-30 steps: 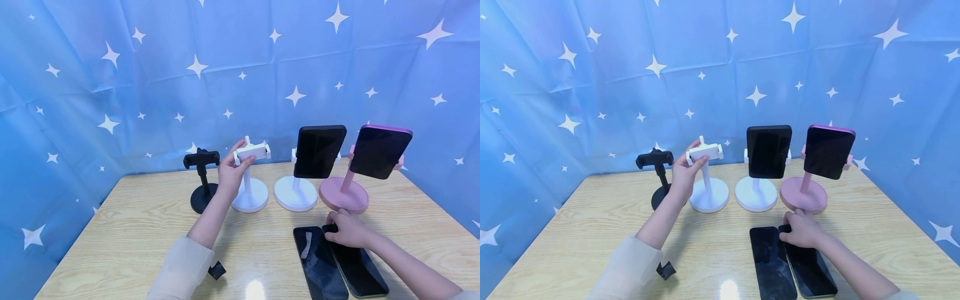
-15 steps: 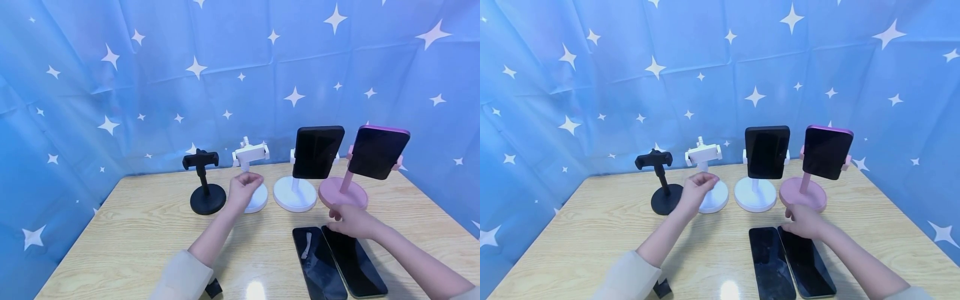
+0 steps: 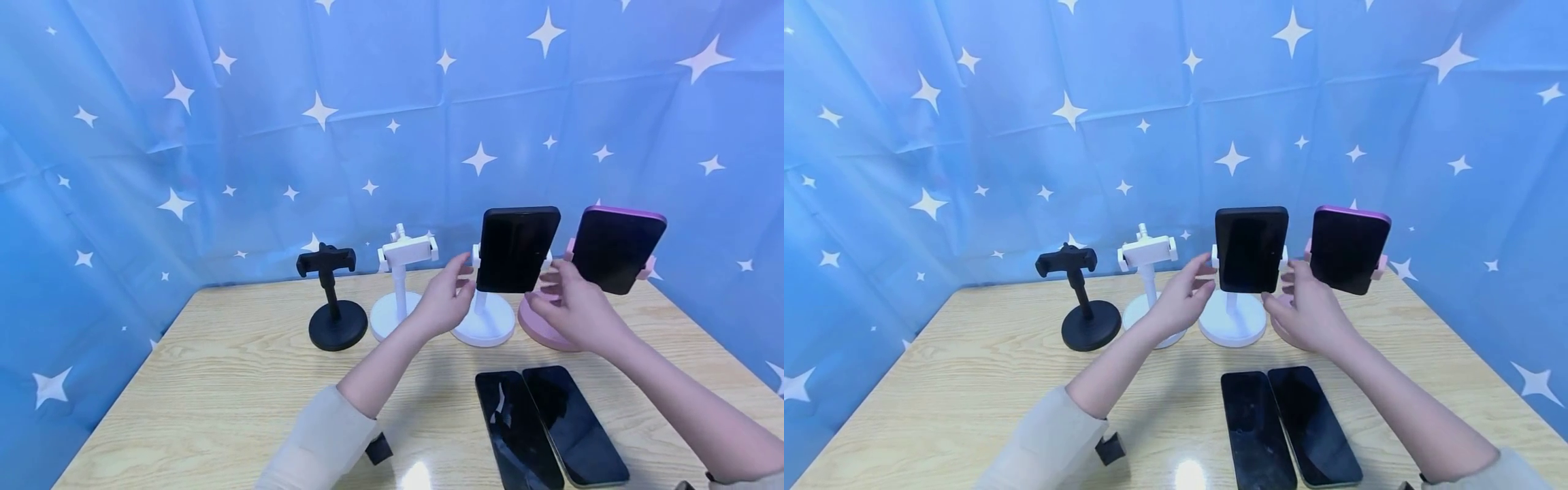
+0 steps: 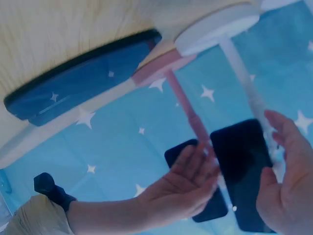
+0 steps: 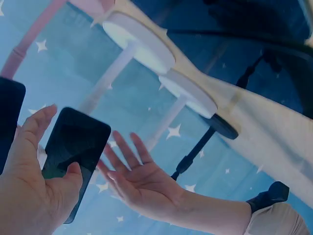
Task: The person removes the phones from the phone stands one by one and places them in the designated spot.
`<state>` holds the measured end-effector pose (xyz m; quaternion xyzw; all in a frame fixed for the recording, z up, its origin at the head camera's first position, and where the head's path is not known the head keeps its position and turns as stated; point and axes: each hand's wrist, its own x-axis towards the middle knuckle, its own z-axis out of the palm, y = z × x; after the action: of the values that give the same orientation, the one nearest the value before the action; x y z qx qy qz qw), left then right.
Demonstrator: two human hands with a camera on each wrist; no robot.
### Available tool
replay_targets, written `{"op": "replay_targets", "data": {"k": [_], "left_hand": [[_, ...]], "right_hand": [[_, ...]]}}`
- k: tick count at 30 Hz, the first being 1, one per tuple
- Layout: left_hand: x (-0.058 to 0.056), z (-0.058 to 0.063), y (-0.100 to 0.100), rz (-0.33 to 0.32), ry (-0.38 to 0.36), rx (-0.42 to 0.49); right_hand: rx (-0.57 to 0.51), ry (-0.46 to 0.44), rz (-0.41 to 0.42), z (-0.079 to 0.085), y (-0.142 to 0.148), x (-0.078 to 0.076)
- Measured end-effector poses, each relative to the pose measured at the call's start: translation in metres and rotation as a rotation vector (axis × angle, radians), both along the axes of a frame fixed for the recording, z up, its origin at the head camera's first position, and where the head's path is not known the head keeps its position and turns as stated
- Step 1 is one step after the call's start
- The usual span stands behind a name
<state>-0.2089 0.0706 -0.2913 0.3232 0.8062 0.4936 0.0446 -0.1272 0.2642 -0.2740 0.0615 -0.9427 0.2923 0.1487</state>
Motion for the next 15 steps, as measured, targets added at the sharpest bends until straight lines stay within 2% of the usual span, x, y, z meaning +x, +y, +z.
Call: {"op": "replay_targets", "data": {"k": [4, 7, 11, 15], "left_hand": [[0.0, 0.009, 0.011, -0.014, 0.057, 0.044], [-0.001, 0.011, 0.017, -0.003, 0.066, 0.094], [-0.003, 0.01, 0.02, 0.008, 0.078, 0.135], [-0.005, 0.007, 0.019, 0.008, 0.124, 0.127]], "right_hand": [[-0.087, 0.078, 0.019, 0.007, -0.004, -0.006], [-0.094, 0.138, 0.048, 0.01, -0.003, -0.011], [-0.006, 0.221, 0.08, 0.011, 0.003, -0.016], [0.088, 0.282, 0.085, 0.009, 0.009, -0.018]]}}
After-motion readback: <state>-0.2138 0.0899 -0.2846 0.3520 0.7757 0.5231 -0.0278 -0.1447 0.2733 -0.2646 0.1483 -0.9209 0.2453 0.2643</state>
